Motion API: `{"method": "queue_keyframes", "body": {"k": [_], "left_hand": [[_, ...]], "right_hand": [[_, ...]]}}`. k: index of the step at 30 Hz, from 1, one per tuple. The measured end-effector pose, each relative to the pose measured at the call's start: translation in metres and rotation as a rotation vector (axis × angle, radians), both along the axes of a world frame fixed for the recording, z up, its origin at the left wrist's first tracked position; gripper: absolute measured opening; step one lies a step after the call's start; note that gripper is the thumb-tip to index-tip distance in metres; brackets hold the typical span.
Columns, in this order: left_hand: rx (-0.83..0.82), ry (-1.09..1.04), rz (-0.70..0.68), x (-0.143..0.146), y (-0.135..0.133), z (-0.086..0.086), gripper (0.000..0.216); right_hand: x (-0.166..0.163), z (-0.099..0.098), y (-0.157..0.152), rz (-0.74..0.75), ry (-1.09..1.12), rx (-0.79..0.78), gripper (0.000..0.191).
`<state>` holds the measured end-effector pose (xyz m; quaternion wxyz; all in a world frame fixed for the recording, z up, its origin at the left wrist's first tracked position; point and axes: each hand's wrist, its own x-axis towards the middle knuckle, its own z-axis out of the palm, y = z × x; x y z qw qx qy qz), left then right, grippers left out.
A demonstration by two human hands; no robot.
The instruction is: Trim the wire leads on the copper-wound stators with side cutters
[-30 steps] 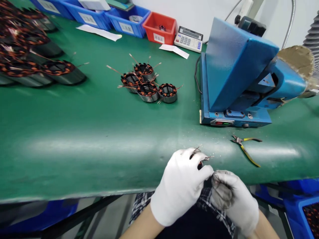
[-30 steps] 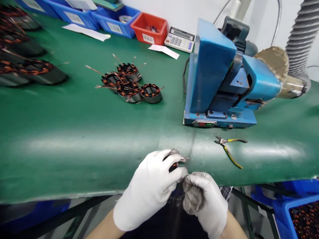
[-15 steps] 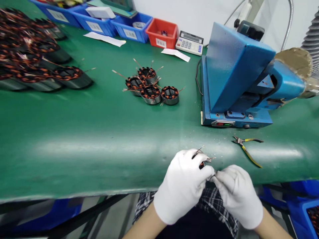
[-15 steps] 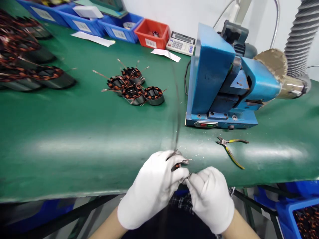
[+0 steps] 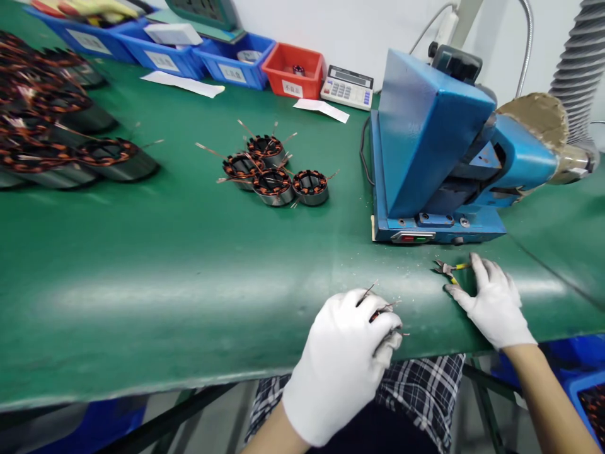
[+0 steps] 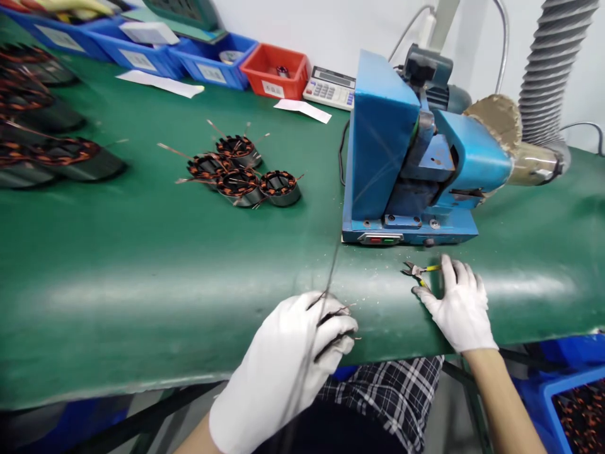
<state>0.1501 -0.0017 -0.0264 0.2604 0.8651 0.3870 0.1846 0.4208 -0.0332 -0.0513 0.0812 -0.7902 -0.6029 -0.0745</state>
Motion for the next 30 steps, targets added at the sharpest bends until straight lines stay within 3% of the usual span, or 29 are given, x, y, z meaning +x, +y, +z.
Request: {"method": "queue_keyframes", "body": {"k": [2, 4, 8, 10, 13, 16, 24, 30], "left_hand": [[-0.013, 0.019, -0.013, 0.000, 0.001, 0.001, 0.010], [-0.019, 0.039, -0.026, 0.001, 0.001, 0.001, 0.012], [-0.014, 0.040, -0.005, 0.002, 0.002, -0.001, 0.015], [-0.026, 0.019, 0.013, 0.002, 0.003, -0.002, 0.018], [-0.047, 0.007, 0.014, 0.003, 0.004, -0.002, 0.022], [-0.056, 0.013, 0.014, 0.003, 0.004, -0.002, 0.024], [-0.034, 0.022, 0.005, 0.003, 0.003, -0.003, 0.022], [-0.033, 0.023, 0.008, 0.004, 0.004, -0.002, 0.020]], "right_hand": [[-0.002, -0.012, 0.003, -0.059, -0.094, -0.063, 0.065], [-0.010, -0.017, 0.001, -0.170, -0.001, -0.069, 0.052], [-0.030, -0.004, -0.016, -0.276, 0.238, -0.043, 0.036], [-0.042, 0.009, -0.029, -0.212, 0.534, -0.072, 0.032], [-0.060, 0.022, -0.049, -0.058, 1.199, -0.245, 0.039], [-0.073, 0.023, -0.062, -0.090, 1.480, -0.442, 0.048], [-0.076, 0.019, -0.070, -0.210, 1.420, -0.648, 0.057], [-0.076, 0.024, -0.071, -0.190, 1.276, -0.602, 0.054]]}}
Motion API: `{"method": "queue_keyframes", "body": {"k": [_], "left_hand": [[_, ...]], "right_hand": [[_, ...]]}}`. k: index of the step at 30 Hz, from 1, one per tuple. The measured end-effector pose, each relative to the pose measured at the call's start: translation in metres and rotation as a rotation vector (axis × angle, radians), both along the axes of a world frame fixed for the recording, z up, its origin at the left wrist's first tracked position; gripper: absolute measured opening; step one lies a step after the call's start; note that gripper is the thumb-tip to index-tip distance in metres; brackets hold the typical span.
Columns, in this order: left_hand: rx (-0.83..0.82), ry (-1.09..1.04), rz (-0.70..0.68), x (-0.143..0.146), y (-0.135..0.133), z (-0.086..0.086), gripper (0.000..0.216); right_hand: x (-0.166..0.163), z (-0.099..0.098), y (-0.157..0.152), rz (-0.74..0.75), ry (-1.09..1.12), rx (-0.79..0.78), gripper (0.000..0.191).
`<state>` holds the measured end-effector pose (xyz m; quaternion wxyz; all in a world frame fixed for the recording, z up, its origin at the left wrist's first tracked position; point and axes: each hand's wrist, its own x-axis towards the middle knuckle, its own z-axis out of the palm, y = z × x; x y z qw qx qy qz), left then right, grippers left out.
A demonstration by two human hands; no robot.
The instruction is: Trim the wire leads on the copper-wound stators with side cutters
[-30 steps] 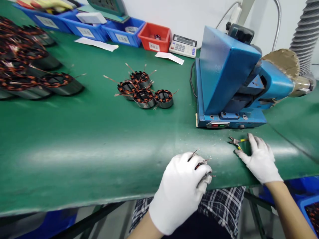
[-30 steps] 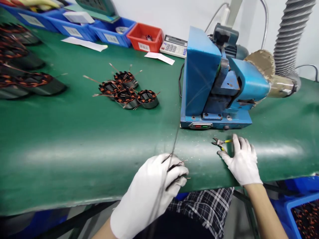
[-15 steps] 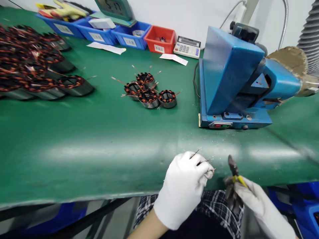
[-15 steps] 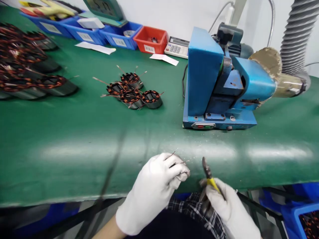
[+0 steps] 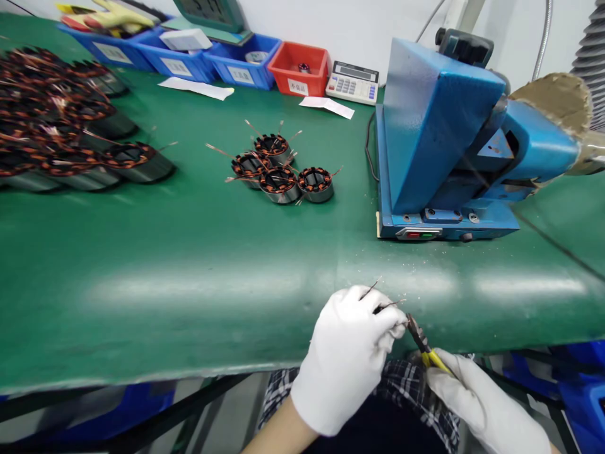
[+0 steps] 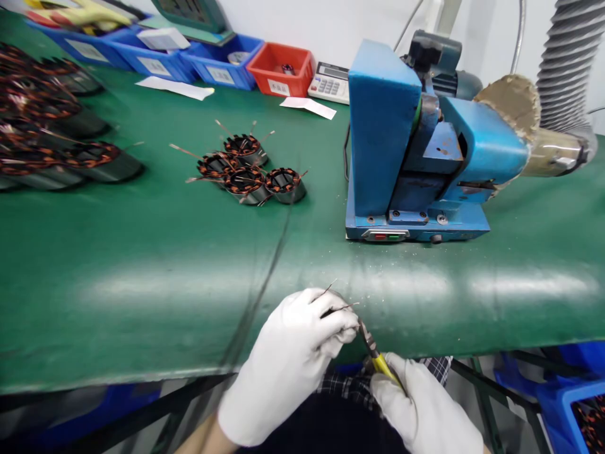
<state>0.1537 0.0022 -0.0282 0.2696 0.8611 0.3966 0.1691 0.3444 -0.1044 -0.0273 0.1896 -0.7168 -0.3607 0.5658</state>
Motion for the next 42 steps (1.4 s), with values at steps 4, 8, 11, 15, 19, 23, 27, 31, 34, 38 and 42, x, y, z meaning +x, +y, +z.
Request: {"method": "queue_keyframes", "body": {"k": [4, 8, 11, 15, 19, 23, 27, 31, 34, 38, 42], "left_hand": [[-0.006, 0.008, 0.001, 0.000, 0.000, -0.001, 0.021], [-0.009, 0.015, -0.030, -0.004, 0.002, 0.002, 0.023], [-0.011, -0.027, -0.199, -0.010, 0.003, 0.008, 0.016], [0.079, -0.058, -0.178, -0.011, -0.004, 0.013, 0.013], [0.172, 0.061, 0.014, -0.002, -0.014, 0.007, 0.028], [0.064, 0.084, 0.001, 0.003, -0.016, 0.003, 0.030], [0.028, 0.016, -0.018, 0.000, -0.014, 0.004, 0.027], [0.071, -0.003, -0.013, -0.001, -0.015, 0.003, 0.022], [0.081, -0.002, -0.007, 0.000, -0.015, 0.001, 0.024], [0.082, -0.006, -0.002, 0.001, -0.015, -0.001, 0.024], [0.072, -0.020, -0.008, 0.001, -0.016, -0.004, 0.026]], "right_hand": [[-0.009, -0.003, 0.003, -0.050, 0.051, 0.054, 0.050], [-0.012, -0.004, 0.007, -0.244, 0.193, 0.124, 0.051], [-0.005, -0.006, 0.002, -0.352, 0.272, 0.093, 0.047], [-0.001, -0.019, -0.019, -0.375, 0.234, 0.052, 0.046], [-0.016, -0.031, -0.029, -0.430, 0.264, 0.043, 0.046], [-0.030, -0.029, -0.018, -0.357, 0.537, 0.024, 0.044], [-0.031, -0.025, -0.013, -0.348, 0.549, 0.026, 0.050], [-0.030, -0.021, -0.015, -0.297, 0.182, 0.007, 0.055], [-0.034, -0.015, -0.012, -0.109, 0.023, 0.061, 0.052], [-0.043, -0.013, -0.012, -0.072, -0.128, 0.079, 0.051], [-0.052, -0.023, -0.020, -0.201, -0.147, 0.024, 0.062]]}}
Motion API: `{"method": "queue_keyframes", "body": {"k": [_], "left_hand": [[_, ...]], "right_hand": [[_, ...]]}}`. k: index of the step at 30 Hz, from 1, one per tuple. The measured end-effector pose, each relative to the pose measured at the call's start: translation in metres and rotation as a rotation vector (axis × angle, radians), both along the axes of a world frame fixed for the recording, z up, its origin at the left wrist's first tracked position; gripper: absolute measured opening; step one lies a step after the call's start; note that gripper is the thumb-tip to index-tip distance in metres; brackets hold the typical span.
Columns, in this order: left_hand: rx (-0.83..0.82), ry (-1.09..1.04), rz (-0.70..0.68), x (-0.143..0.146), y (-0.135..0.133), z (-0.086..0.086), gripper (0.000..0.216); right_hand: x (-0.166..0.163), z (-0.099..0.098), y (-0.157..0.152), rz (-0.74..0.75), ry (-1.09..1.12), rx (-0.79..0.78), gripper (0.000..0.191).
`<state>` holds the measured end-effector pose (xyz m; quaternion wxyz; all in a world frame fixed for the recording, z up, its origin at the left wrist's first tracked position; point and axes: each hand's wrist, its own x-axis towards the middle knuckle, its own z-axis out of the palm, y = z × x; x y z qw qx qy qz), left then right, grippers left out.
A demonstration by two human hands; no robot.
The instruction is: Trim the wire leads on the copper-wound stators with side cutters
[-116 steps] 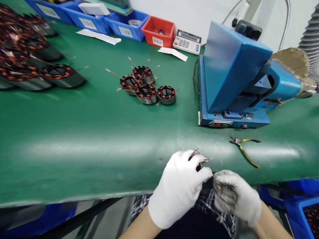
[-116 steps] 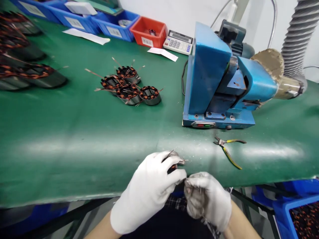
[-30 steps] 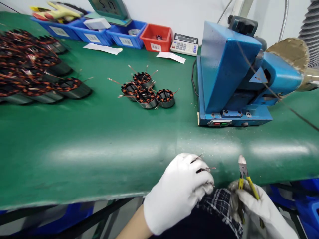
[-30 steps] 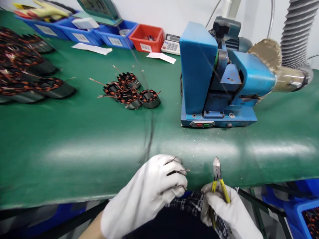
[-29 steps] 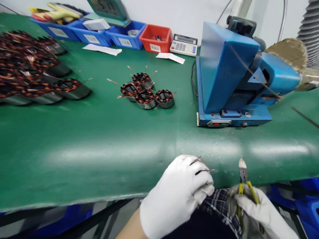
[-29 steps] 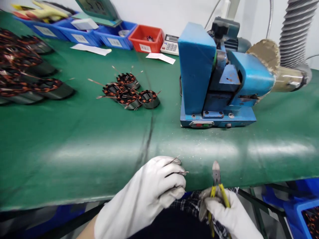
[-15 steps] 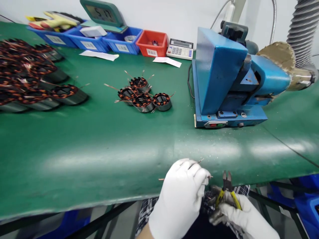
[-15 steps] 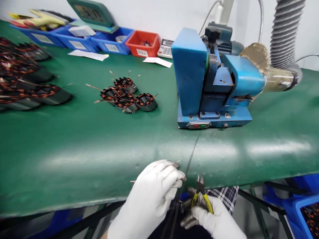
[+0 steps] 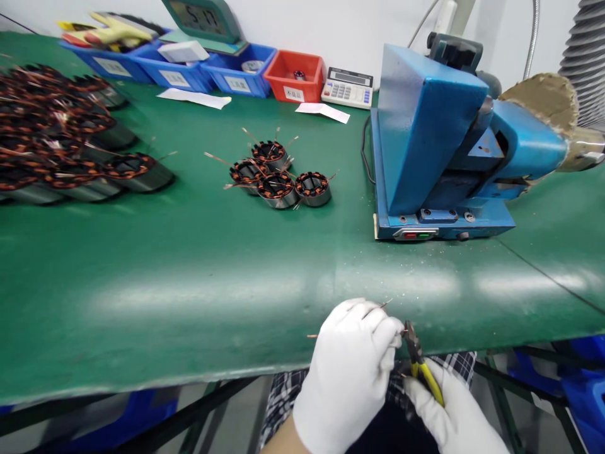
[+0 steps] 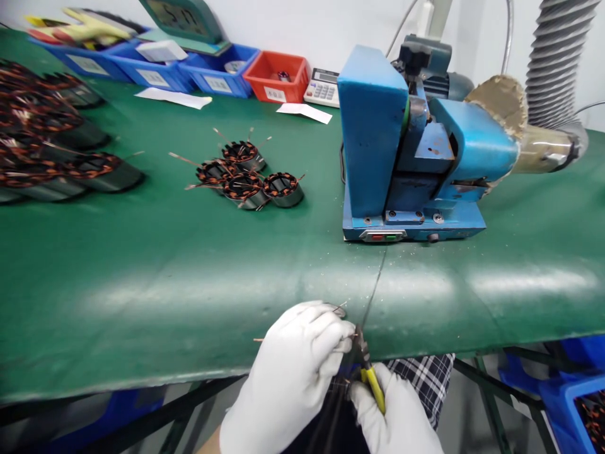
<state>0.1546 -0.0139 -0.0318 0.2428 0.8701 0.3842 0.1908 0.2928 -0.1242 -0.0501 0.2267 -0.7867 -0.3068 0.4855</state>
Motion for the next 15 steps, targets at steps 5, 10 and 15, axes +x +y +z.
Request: {"method": "queue_keyframes", "body": {"k": [5, 10, 15], "left_hand": [[0.028, -0.024, -0.045, -0.005, 0.004, 0.002, 0.018], [0.144, -0.103, -0.033, -0.010, 0.012, 0.019, 0.024], [0.092, 0.095, 0.110, 0.002, 0.004, 0.014, 0.023]], "right_hand": [[0.005, -0.003, 0.002, -0.203, 0.116, 0.071, 0.073], [0.020, 0.003, 0.009, -0.145, 0.330, 0.202, 0.053], [0.016, -0.005, 0.004, -0.245, 0.420, 0.164, 0.051]]}}
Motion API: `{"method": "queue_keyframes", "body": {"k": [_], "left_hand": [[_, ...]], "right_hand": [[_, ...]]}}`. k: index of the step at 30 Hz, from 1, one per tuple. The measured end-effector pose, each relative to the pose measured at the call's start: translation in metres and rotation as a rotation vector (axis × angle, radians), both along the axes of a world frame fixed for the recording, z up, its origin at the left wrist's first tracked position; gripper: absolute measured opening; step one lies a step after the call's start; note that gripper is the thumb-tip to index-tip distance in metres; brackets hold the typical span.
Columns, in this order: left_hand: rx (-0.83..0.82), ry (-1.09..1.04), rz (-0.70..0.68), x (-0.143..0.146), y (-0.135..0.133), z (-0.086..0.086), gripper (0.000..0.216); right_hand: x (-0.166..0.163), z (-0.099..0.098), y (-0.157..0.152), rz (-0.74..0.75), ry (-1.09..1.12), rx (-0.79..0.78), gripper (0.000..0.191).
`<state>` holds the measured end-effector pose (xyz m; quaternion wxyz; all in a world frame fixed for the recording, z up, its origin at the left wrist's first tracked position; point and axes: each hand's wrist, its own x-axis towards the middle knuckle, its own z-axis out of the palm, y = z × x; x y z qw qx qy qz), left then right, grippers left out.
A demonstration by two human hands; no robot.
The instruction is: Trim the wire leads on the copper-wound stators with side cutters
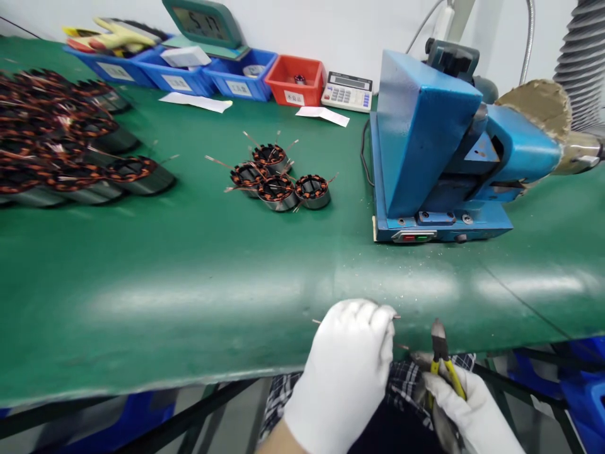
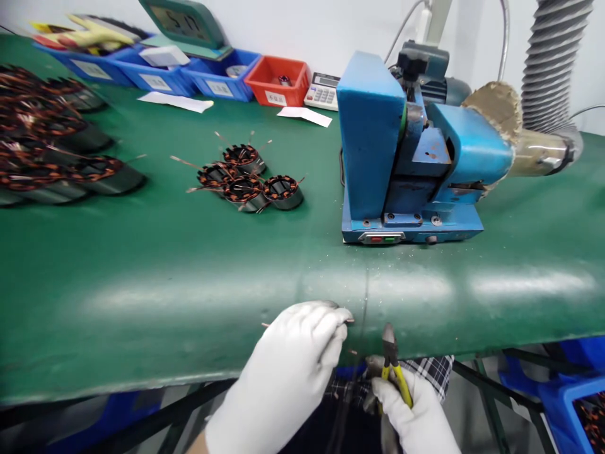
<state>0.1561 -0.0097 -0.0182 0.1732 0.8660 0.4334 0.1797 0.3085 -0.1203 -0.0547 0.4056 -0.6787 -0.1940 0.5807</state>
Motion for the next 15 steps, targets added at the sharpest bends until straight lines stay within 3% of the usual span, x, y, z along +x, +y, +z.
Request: {"method": "queue_keyframes", "body": {"k": [3, 6, 10, 15], "left_hand": [[-0.110, -0.055, -0.090, 0.004, -0.005, -0.007, 0.026], [-0.118, -0.117, -0.152, 0.003, -0.006, -0.009, 0.024], [-0.106, -0.148, -0.173, 0.002, -0.006, -0.009, 0.024], [-0.097, -0.118, -0.162, 0.003, -0.007, -0.014, 0.023]], "right_hand": [[-0.005, -0.004, -0.003, -0.016, 0.098, -0.022, 0.052], [-0.006, -0.001, -0.004, 0.043, 0.069, -0.010, 0.053], [-0.003, 0.011, -0.003, 0.186, -0.247, -0.084, 0.062], [-0.004, 0.029, 0.005, 0.364, -0.552, -0.129, 0.053]]}}
